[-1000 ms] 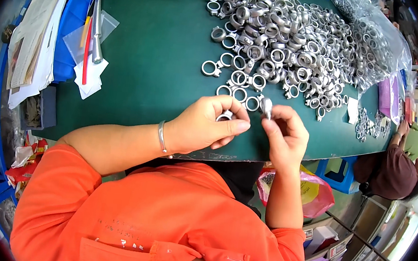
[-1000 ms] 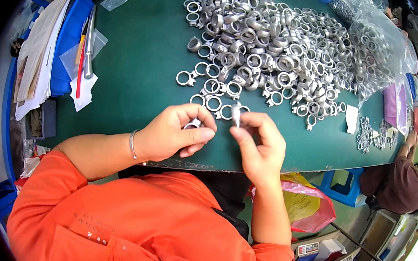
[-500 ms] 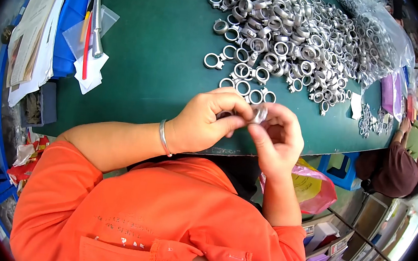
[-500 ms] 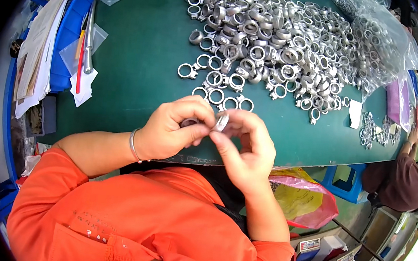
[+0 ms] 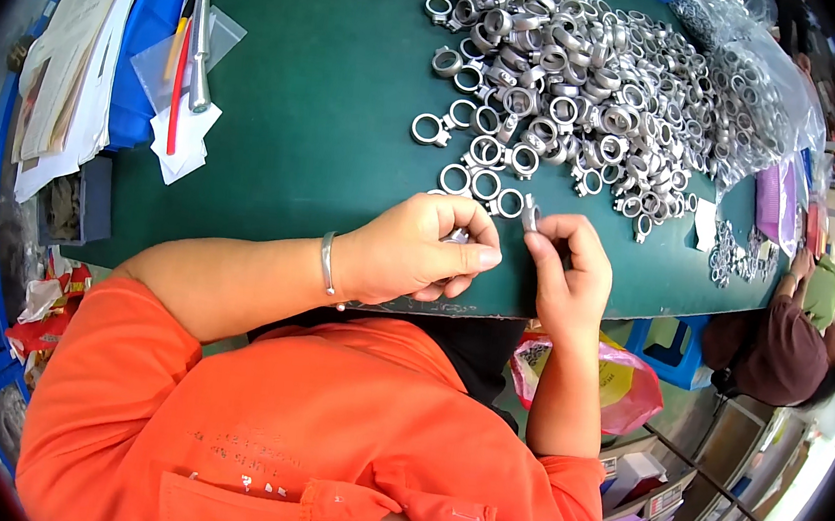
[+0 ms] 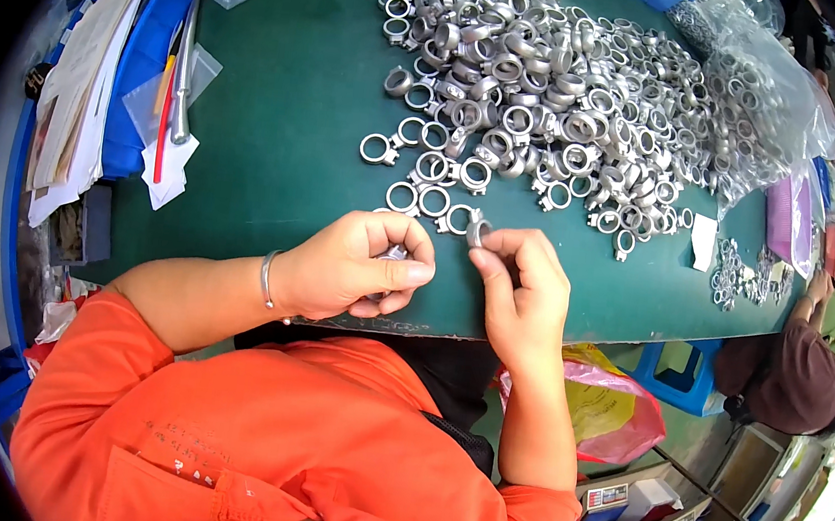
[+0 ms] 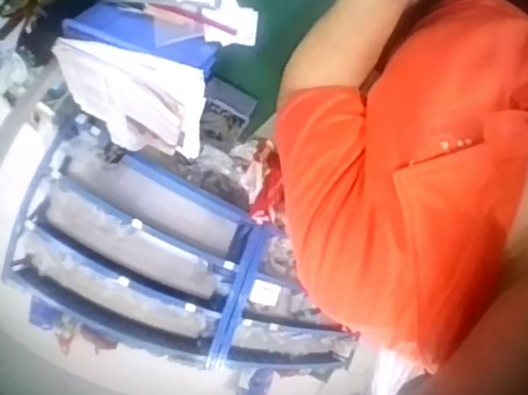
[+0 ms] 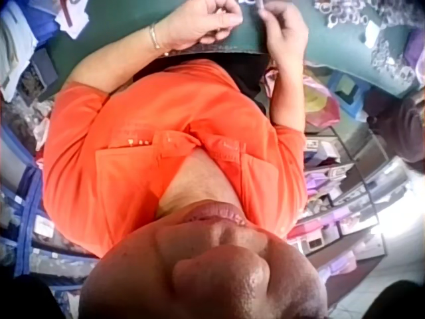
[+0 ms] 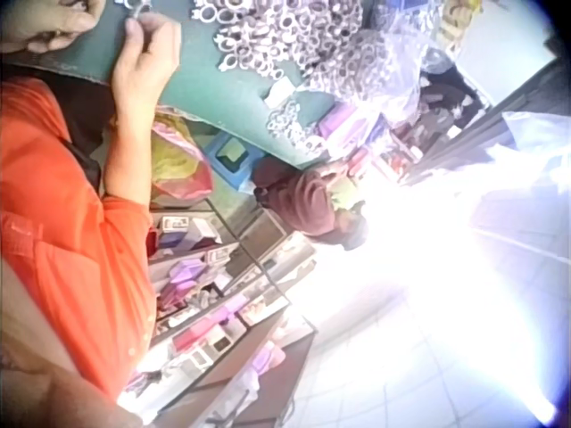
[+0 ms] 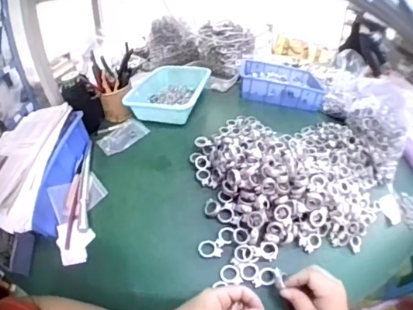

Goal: The person picks up metal ring components one at a time from a large pile on a green table, examines them by hand, and places them into different containers or piles.

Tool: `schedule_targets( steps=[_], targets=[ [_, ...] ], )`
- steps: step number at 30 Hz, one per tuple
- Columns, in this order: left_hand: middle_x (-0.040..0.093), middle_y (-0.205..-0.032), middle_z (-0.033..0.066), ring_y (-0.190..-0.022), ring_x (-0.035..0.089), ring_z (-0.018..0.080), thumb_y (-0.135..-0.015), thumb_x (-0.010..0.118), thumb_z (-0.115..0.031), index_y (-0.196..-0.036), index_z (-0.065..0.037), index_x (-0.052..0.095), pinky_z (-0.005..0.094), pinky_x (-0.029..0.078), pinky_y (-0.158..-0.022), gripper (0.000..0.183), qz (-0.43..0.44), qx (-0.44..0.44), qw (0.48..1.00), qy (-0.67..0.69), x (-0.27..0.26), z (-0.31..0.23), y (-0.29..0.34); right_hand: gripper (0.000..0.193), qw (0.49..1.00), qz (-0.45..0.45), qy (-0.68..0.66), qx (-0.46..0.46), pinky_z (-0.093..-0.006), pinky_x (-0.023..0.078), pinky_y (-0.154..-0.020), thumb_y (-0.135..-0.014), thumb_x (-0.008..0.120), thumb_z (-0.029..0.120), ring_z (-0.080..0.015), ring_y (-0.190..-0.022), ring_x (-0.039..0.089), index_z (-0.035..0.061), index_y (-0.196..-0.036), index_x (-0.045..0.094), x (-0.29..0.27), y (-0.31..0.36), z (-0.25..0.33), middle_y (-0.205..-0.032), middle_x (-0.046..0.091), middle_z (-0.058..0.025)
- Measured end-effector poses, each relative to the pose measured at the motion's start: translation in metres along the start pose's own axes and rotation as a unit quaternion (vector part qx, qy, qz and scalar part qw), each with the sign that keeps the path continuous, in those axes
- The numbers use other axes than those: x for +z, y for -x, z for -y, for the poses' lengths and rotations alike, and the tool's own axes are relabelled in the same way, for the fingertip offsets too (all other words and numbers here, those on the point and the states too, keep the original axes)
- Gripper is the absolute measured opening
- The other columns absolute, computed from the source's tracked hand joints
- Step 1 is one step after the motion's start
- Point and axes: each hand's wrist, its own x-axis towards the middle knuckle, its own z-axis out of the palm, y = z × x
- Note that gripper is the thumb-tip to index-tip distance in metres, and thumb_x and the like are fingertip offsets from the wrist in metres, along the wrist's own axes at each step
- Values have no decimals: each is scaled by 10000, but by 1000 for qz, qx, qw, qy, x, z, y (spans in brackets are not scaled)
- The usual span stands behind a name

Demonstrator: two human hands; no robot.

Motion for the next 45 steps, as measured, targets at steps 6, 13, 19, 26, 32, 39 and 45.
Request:
schedule_targets(
  steps=[6, 13, 19, 26, 32, 39, 45],
  targets=[
    [521, -677, 18, -520, 449, 38, -862, 580, -130, -931, -23, 562, 171, 326, -387, 128, -42, 41, 998, -5, 3, -3, 1, 60, 982, 37, -169, -78, -214, 421, -628, -804, 596, -10, -85, -704, 510, 1, -834, 546, 3, 5, 15, -782, 568, -12],
    [548, -833, 15, -636, 498, 55, -800, 620, -8, -856, -6, 626, 178, 407, -570, 57, -53, 242, 954, -172, -1, 6, -1, 138, 900, 15, -420, 112, -232, 465, -663, -873, 485, -25, -118, -735, 554, -18, -1008, 516, 8, 11, 20, -838, 591, -74],
    [563, -854, 51, -606, 539, 93, -857, 546, -52, -971, -9, 564, 178, 430, -519, 123, -45, 223, 964, -134, -1, 14, -3, 214, 910, -11, -414, 9, -255, 477, -726, -798, 579, -66, -162, -867, 561, -6, -1002, 557, 14, 8, 28, -965, 566, -112],
    [562, -742, 84, -597, 618, 168, -941, 385, -315, -885, -24, 516, 187, 417, -324, 324, 52, -87, 980, 171, -2, 2, 1, 193, 968, 48, -155, -193, -367, 439, -820, -664, 613, -64, -291, -955, 555, 30, -831, 631, -1, -5, 25, -1033, 579, -154],
    [541, -711, 47, -540, 536, 103, -889, 524, -174, -846, -30, 526, 186, 378, -361, 150, 17, -44, 996, 72, -1, 0, 1, 159, 985, 12, 122, -123, -324, 405, -649, -696, 647, -5, -243, -737, 499, 44, -836, 592, 11, -14, 0, -819, 558, -74],
    [539, -683, 26, -559, 521, 64, -865, 568, -141, -905, -26, 533, 181, 380, -396, 127, -52, 42, 997, -26, 3, -2, 2, 49, 972, 50, -229, 29, -247, 423, -602, -800, 589, -1, -158, -641, 511, 3, -837, 557, 11, 7, 12, -728, 544, -78],
    [564, -719, 18, -561, 486, 42, -829, 617, -102, -888, -22, 583, 166, 365, -455, 105, -64, 126, 988, -66, 4, 0, 3, 59, 961, 23, -275, -18, -255, 432, -627, -861, 546, 53, -135, -681, 516, -1, -839, 553, 17, 12, 17, -800, 576, -79]
  ],
)
